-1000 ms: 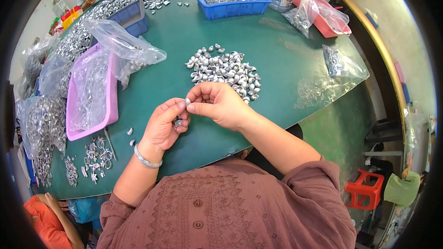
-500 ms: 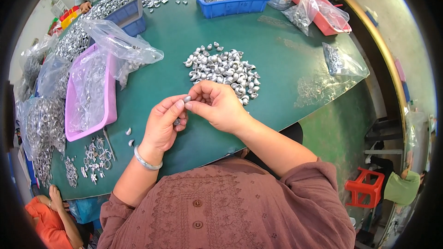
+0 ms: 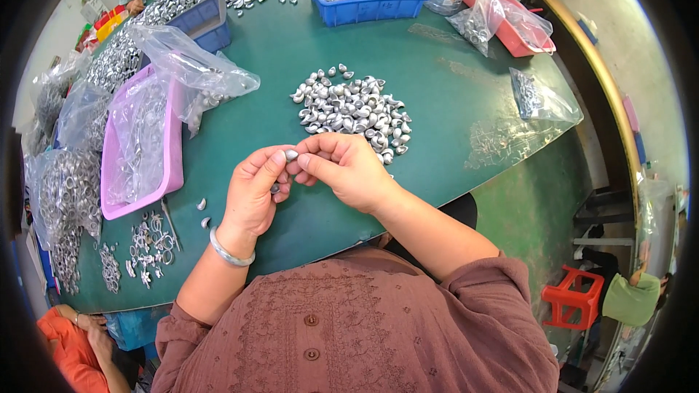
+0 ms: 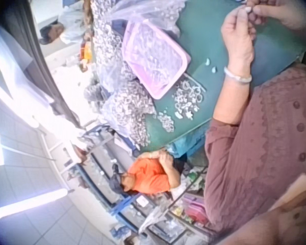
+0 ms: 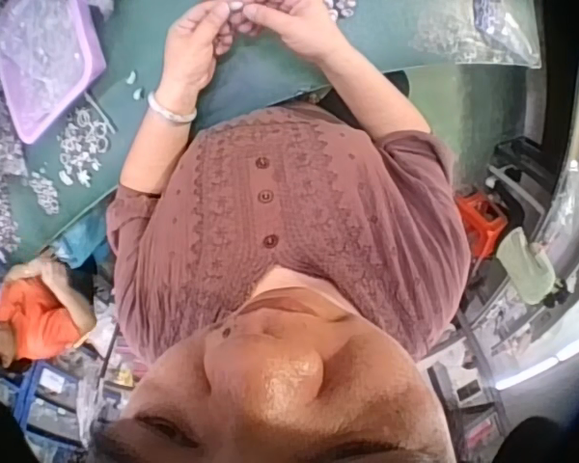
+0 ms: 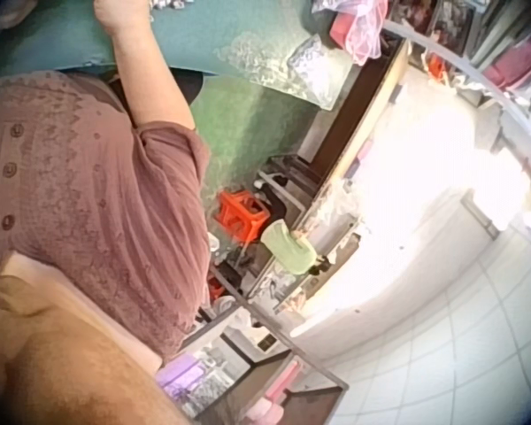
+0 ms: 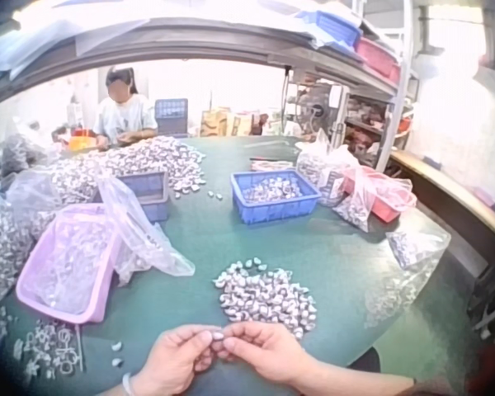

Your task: The person assembles keychains by hand, picking up small metal components from a pile on the table and fitting them together.

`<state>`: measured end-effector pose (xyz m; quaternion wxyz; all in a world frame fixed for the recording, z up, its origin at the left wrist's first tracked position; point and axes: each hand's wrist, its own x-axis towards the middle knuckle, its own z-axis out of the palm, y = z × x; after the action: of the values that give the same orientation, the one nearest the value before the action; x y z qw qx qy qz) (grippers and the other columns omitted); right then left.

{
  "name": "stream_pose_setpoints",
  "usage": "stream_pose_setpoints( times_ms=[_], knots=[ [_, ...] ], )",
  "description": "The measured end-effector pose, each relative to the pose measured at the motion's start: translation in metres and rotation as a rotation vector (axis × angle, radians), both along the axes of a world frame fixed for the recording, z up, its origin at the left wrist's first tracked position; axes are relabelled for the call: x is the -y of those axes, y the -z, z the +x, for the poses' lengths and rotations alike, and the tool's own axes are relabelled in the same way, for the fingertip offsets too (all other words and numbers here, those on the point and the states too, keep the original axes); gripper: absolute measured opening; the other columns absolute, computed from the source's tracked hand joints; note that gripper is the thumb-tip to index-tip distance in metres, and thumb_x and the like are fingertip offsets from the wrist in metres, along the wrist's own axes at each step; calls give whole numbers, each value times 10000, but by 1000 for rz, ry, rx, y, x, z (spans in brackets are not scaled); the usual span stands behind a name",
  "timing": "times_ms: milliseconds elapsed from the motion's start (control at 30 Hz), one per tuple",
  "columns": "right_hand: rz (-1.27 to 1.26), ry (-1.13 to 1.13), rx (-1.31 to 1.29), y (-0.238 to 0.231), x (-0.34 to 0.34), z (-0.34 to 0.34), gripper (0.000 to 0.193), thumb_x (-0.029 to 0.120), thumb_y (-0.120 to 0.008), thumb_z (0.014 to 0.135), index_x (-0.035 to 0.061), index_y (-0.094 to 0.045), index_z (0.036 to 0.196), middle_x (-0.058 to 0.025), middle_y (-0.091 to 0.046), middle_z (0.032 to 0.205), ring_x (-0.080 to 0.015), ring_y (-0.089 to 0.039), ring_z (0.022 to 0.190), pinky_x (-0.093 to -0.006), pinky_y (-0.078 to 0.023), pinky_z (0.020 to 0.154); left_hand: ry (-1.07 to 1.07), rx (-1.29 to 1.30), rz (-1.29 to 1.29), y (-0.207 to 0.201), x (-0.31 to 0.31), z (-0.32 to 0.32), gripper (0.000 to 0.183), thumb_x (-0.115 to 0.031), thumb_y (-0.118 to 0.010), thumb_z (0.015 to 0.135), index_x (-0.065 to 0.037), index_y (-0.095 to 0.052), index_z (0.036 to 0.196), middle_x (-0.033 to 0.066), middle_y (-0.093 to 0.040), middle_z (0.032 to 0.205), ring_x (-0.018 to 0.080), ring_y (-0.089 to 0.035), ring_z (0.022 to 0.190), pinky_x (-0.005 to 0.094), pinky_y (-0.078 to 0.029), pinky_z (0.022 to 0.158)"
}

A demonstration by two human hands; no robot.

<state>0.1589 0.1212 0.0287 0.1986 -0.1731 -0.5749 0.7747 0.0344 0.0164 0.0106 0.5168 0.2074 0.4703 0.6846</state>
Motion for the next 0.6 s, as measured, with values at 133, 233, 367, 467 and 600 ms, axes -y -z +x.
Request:
stream_pose_setpoints(
  times_ms=[133, 233, 367, 467, 600],
  knots=[
    [-59, -27, 30, -1, 1, 0, 131, 83, -536, 834, -16, -586, 903, -54, -620, 801, -90, -561, 693, -221, -466, 661, -3, -42, 1, 1, 1, 0, 185, -219, -551, 850, -51, -614, 893, -29, -549, 686, 24, -433, 566, 147, -335, 478],
    [-60, -26, 36, 0, 1, 0, 131, 92, -542, 833, -14, -591, 890, -55, -623, 796, -89, -561, 683, -220, -466, 654, -2, -70, 0, 0, 1, 0, 186, -222, -549, 851, -51, -613, 886, -33, -546, 686, 24, -432, 570, 146, -338, 483],
    [-65, -23, 44, 1, 0, 0, 132, 98, -551, 829, -14, -592, 885, -57, -624, 790, -89, -562, 678, -219, -467, 646, -13, -93, 5, -1, 0, 1, 189, -225, -552, 850, -49, -612, 882, -32, -548, 692, 23, -434, 574, 146, -346, 489],
    [-79, -28, 47, 2, 1, 1, 129, 97, -555, 826, -14, -592, 880, -60, -623, 788, -92, -563, 677, -219, -467, 643, -29, -119, 4, -1, 0, 2, 183, -232, -543, 854, -57, -600, 863, -34, -530, 675, 26, -429, 555, 148, -326, 472],
    [-91, -31, 51, 3, 2, 2, 129, 98, -558, 824, -16, -592, 876, -63, -622, 783, -95, -563, 673, -221, -467, 641, -21, -119, -6, 0, 0, 3, 176, -229, -536, 858, -63, -586, 830, -32, -531, 661, 28, -431, 548, 153, -325, 468]
  ],
)
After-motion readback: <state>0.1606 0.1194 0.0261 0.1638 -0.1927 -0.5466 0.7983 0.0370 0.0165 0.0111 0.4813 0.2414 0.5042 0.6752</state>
